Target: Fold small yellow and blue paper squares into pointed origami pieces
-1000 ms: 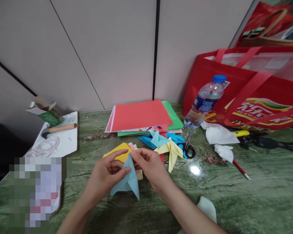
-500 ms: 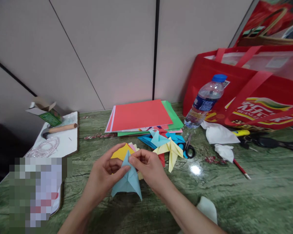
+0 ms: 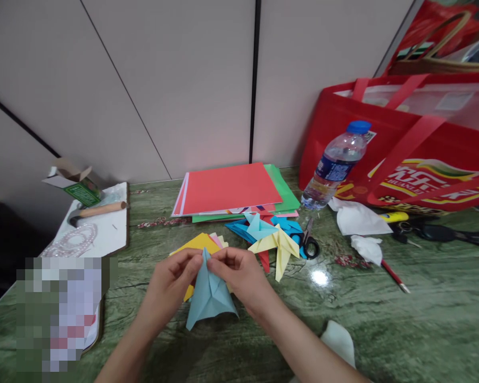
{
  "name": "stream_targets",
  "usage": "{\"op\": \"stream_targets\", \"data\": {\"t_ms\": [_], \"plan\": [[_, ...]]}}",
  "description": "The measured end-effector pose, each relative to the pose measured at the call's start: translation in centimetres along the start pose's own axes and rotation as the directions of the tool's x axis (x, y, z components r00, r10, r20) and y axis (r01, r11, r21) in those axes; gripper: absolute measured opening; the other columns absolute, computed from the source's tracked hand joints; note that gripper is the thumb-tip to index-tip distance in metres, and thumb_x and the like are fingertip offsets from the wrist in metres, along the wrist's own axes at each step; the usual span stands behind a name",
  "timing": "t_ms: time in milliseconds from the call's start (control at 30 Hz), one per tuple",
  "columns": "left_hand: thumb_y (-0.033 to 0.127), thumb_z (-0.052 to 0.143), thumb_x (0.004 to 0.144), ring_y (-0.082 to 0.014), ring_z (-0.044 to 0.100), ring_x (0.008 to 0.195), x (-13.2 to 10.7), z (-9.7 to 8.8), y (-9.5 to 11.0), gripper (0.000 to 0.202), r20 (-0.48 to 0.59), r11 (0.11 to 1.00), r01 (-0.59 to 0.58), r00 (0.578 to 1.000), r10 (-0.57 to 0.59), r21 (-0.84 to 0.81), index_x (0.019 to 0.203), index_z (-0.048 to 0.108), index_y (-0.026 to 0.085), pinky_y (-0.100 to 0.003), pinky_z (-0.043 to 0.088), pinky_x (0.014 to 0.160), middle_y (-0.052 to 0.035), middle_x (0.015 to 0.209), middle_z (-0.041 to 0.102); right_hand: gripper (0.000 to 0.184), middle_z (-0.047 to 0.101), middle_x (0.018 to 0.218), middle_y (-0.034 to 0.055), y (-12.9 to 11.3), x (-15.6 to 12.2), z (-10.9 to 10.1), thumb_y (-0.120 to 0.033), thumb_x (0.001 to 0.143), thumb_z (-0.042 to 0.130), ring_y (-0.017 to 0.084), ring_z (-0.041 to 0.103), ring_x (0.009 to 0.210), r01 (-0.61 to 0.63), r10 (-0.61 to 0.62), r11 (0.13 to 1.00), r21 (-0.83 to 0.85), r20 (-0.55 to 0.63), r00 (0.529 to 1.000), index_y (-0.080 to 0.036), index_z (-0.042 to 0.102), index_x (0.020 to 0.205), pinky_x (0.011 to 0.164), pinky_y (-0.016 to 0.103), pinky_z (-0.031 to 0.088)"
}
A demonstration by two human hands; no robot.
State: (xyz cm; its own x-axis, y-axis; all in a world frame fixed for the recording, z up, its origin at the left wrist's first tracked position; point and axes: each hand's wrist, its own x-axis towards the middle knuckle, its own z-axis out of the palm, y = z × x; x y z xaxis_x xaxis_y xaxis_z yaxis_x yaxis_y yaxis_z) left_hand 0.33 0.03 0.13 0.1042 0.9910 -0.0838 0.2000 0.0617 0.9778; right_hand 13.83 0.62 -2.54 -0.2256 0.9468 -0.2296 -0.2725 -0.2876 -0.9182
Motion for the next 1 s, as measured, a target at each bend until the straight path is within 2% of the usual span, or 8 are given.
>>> {"op": "stream_targets", "data": {"t_ms": [67, 267, 433, 600, 1000], "plan": [[0.038, 0.052, 0.075, -0.0085, 0.043, 0.043, 0.1, -0.1, 0.1, 0.029, -0.029, 1.000, -0.008, 1.000, 0.009, 0.022, 0.061, 0.059, 0.015, -0.019, 0.033, 0.041, 0.0035, 0.048, 0.049, 0.027, 0.055, 0.057, -0.0032, -0.2, -0.1, 0.1, -0.039, 0.060, 0.071, 0.009, 0.046, 0.052, -0.033, 0.033, 0.999, -0.005, 0.031, 0.999, -0.015, 0.058, 0.062, 0.052, 0.023, 0.036], [0.033, 0.061, 0.069, -0.0072, 0.040, 0.035, 0.1, 0.6, 0.0, 0.027, -0.122, 0.999, 0.034, 0.992, -0.034, 0.000, 0.049, 0.055, 0.015, -0.018, 0.030, 0.035, 0.0049, 0.039, 0.046, 0.023, 0.051, 0.053, -0.0044, -0.5, -0.4, 0.3, -0.033, 0.060, 0.069, 0.008, 0.042, 0.049, -0.039, 0.043, 0.995, -0.088, 0.049, 0.998, -0.016, 0.055, 0.056, 0.048, 0.021, 0.032], [0.031, 0.061, 0.069, -0.0059, 0.036, 0.033, 0.1, 1.3, -0.5, 0.026, -0.192, 0.998, 0.043, 0.980, -0.052, -0.050, 0.050, 0.055, 0.015, -0.017, 0.027, 0.032, 0.0062, 0.038, 0.043, 0.016, 0.047, 0.050, -0.0052, -0.7, -0.3, 0.3, -0.026, 0.062, 0.060, 0.008, 0.038, 0.048, -0.014, 0.020, 0.986, -0.167, 0.033, 0.999, -0.016, 0.052, 0.052, 0.047, 0.021, 0.028], [0.033, 0.062, 0.068, -0.0053, 0.034, 0.035, 0.5, 0.4, -0.9, 0.026, -0.332, 0.991, 0.048, 0.939, -0.087, -0.123, 0.050, 0.053, 0.015, -0.017, 0.027, 0.033, 0.0071, 0.040, 0.042, 0.013, 0.044, 0.049, -0.0052, -0.5, -0.3, 0.2, -0.023, 0.061, 0.055, 0.008, 0.033, 0.047, -0.022, 0.029, 0.972, -0.234, 0.027, 0.999, -0.017, 0.051, 0.051, 0.046, 0.021, 0.024], [0.036, 0.064, 0.067, -0.0056, 0.036, 0.038, 1.0, -1.3, -1.2, 0.026, -0.344, 0.997, 0.017, 0.938, -0.041, -0.073, 0.055, 0.057, 0.014, -0.017, 0.028, 0.035, 0.0061, 0.043, 0.044, 0.011, 0.043, 0.049, -0.0051, -0.4, -0.3, 0.3, -0.021, 0.061, 0.053, 0.008, 0.033, 0.049, -0.015, 0.021, 0.972, -0.234, 0.020, 1.000, -0.017, 0.050, 0.050, 0.046, 0.021, 0.025]]}}
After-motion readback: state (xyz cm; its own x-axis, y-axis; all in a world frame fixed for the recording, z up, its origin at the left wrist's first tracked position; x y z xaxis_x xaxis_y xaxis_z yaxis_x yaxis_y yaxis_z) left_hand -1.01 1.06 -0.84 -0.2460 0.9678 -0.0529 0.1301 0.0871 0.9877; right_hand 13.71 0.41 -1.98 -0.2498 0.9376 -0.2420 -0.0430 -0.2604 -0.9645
